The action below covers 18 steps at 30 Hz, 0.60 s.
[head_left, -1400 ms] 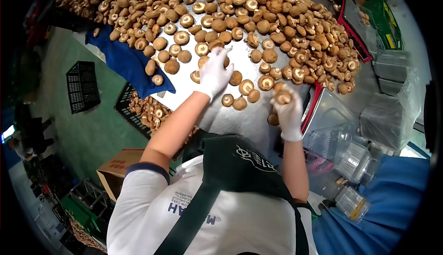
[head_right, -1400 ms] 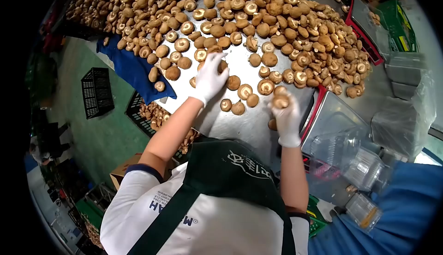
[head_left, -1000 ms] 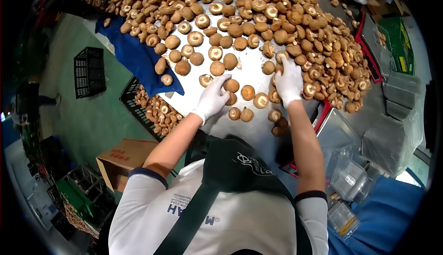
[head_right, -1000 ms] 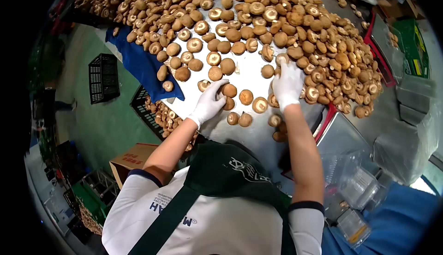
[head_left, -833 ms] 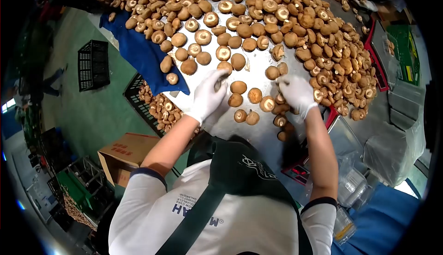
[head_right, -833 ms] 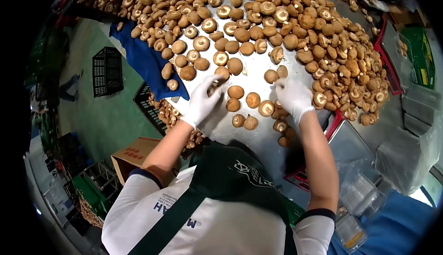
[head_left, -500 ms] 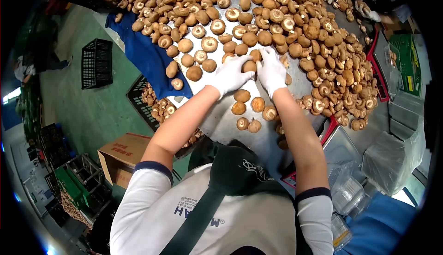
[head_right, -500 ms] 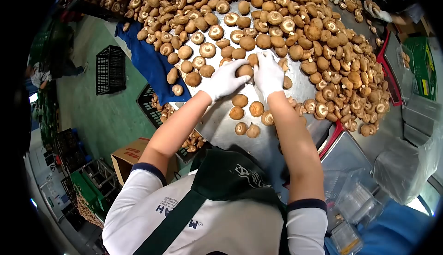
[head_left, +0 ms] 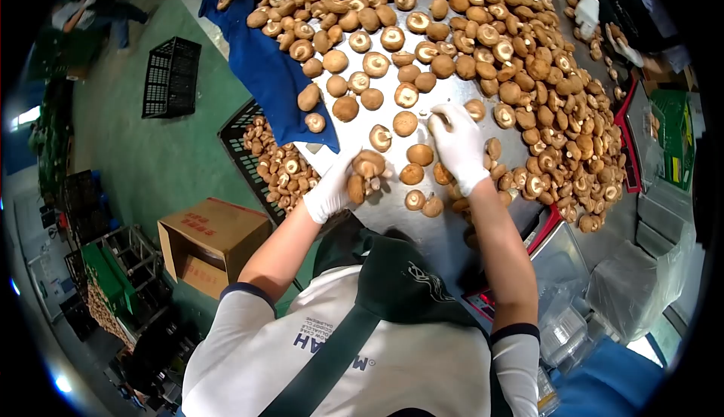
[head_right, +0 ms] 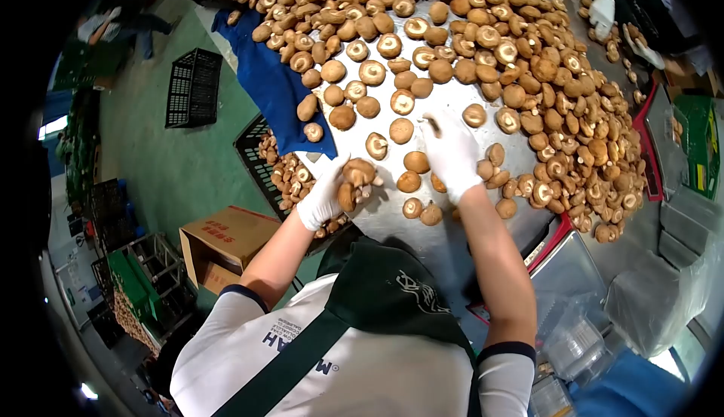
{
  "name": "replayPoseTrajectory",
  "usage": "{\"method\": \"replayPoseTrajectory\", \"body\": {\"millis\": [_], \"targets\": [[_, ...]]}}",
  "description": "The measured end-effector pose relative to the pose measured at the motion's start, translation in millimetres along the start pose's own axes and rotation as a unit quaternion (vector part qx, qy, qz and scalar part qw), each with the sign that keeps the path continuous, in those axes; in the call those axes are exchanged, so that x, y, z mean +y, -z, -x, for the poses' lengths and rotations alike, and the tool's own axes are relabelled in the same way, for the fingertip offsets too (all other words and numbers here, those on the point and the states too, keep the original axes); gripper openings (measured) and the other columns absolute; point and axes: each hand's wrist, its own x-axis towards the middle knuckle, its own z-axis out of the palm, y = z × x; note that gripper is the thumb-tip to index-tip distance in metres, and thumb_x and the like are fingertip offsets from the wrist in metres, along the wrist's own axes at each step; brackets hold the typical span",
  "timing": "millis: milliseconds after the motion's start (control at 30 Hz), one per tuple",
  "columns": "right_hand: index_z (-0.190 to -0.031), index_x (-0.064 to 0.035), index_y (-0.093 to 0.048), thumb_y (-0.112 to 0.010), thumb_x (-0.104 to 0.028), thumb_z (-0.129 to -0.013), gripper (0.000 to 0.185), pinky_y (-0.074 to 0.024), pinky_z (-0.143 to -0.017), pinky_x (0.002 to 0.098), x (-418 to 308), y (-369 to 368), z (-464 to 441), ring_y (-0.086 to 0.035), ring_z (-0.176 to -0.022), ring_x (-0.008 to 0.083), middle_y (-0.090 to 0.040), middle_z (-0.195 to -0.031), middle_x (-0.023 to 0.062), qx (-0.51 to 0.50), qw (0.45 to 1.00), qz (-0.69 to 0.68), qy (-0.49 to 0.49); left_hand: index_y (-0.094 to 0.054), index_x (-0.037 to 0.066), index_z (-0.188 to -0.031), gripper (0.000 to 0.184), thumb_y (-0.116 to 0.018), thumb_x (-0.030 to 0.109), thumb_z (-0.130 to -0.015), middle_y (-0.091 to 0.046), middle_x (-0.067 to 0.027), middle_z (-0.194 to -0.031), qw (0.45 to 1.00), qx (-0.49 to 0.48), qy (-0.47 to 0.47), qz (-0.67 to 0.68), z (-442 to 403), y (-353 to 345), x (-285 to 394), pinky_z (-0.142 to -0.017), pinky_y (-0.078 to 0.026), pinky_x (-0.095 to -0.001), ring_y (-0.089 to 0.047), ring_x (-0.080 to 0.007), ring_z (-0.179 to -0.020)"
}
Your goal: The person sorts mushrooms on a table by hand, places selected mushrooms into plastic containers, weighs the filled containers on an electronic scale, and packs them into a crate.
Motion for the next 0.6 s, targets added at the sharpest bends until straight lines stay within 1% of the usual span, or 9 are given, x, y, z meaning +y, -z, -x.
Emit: {"method": "replayPoseTrajectory", "body": {"millis": [67, 133, 233, 333, 367, 400, 500, 567, 600], "targets": [[-0.109, -0.0117, -0.066, -0.061, -0.023, -0.088, 0.024, -0.0503, -0.085, 0.0404, -21.5, -23.0, -9.0, -0.064, -0.097, 0.0314, -0.065, -0.105, 0.0124, -0.061, 0.996, 0.058, 0.034, -0.057, 0.002, -0.116, 0.044, -0.043, 0.040, -0.100, -0.067, -0.0188, -0.104, 1.000, -0.001, -0.008, 0.016, 18.4, 10.2, -0.6, -0.068, -0.053, -0.0299, -0.063, -0.0209, -0.075], [-0.113, -0.0107, -0.065, -0.059, -0.024, -0.089, 0.028, -0.0485, -0.091, 0.0420, -17.8, -52.7, -9.6, -0.062, -0.102, 0.0327, -0.064, -0.109, 0.0134, -0.127, 0.982, 0.135, 0.034, -0.058, 0.002, -0.117, 0.039, -0.044, 0.033, -0.099, -0.067, -0.0187, -0.106, 0.998, 0.024, -0.062, -0.020, 30.9, 14.5, 8.7, -0.070, -0.053, -0.0307, -0.063, -0.0220, -0.076], [-0.113, -0.0112, -0.065, -0.057, -0.024, -0.090, 0.028, -0.0480, -0.091, 0.0424, -7.6, -55.4, -4.0, -0.062, -0.103, 0.0327, -0.064, -0.111, 0.0135, -0.128, 0.985, 0.110, -0.031, -0.060, 0.003, -0.114, 0.033, -0.047, 0.029, -0.099, -0.067, -0.0152, -0.106, 0.989, 0.037, -0.137, -0.040, 35.1, 27.0, 24.5, -0.071, -0.052, -0.0280, -0.063, -0.0203, -0.079], [-0.117, -0.0129, -0.064, -0.055, -0.026, -0.092, 0.029, -0.0474, -0.093, 0.0419, 12.6, -38.0, 2.3, -0.061, -0.107, 0.0322, -0.063, -0.117, 0.0114, -0.125, 0.987, 0.083, -0.058, -0.063, 0.003, -0.108, 0.024, -0.053, 0.023, -0.098, -0.067, -0.0102, -0.100, 0.967, 0.099, -0.175, -0.156, 30.2, 27.4, 55.3, -0.073, -0.052, -0.0287, -0.063, -0.0170, -0.082], [-0.118, -0.0135, -0.064, -0.056, -0.026, -0.092, 0.030, -0.0474, -0.093, 0.0411, 21.0, -32.7, 4.9, -0.061, -0.108, 0.0317, -0.063, -0.118, 0.0103, -0.112, 0.990, 0.064, -0.060, -0.064, 0.005, -0.109, 0.024, -0.054, 0.023, -0.097, -0.066, -0.0088, -0.099, 0.933, 0.107, -0.221, -0.264, 18.2, 39.2, 61.6, -0.073, -0.052, -0.0292, -0.063, -0.0163, -0.085], [-0.118, -0.0141, -0.064, -0.057, -0.025, -0.091, 0.030, -0.0478, -0.093, 0.0396, 19.9, -24.4, 6.6, -0.061, -0.109, 0.0304, -0.062, -0.120, 0.0084, -0.110, 0.989, 0.072, -0.068, -0.064, 0.007, -0.112, 0.026, -0.056, 0.024, -0.094, -0.066, -0.0091, -0.099, 0.861, 0.148, -0.268, -0.407, 10.0, 37.8, 70.9, -0.075, -0.052, -0.0313, -0.064, -0.0186, -0.087], [-0.110, -0.0129, -0.067, -0.056, -0.023, -0.092, 0.023, -0.0504, -0.088, 0.0381, 10.2, -18.2, 1.0, -0.063, -0.102, 0.0300, -0.063, -0.118, 0.0069, -0.096, 0.989, 0.087, -0.068, -0.063, 0.014, -0.121, 0.039, -0.061, 0.027, -0.085, -0.064, -0.0115, -0.105, 0.555, 0.256, -0.327, -0.721, -0.1, 5.7, 89.4, -0.082, -0.053, -0.0379, -0.065, -0.0271, -0.095], [-0.106, -0.0120, -0.068, -0.058, -0.023, -0.091, 0.021, -0.0511, -0.085, 0.0390, -20.3, -26.0, -10.8, -0.064, -0.098, 0.0298, -0.064, -0.113, 0.0068, -0.063, 0.996, 0.068, 0.011, -0.061, 0.014, -0.124, 0.044, -0.063, 0.027, -0.082, -0.062, -0.0131, -0.107, 0.497, 0.267, -0.241, -0.790, -13.5, -7.0, 84.7, -0.082, -0.053, -0.0418, -0.064, -0.0299, -0.099], [-0.105, -0.0117, -0.067, -0.060, -0.022, -0.090, 0.020, -0.0510, -0.084, 0.0404, -31.2, -39.3, -19.7, -0.064, -0.096, 0.0295, -0.064, -0.107, 0.0072, -0.027, 0.996, 0.051, 0.073, -0.060, 0.016, -0.125, 0.046, -0.064, 0.029, -0.081, -0.062, -0.0127, -0.108, 0.463, 0.279, -0.238, -0.807, -25.6, -4.8, 74.6, -0.082, -0.054, -0.0411, -0.064, -0.0299, -0.100]]}}
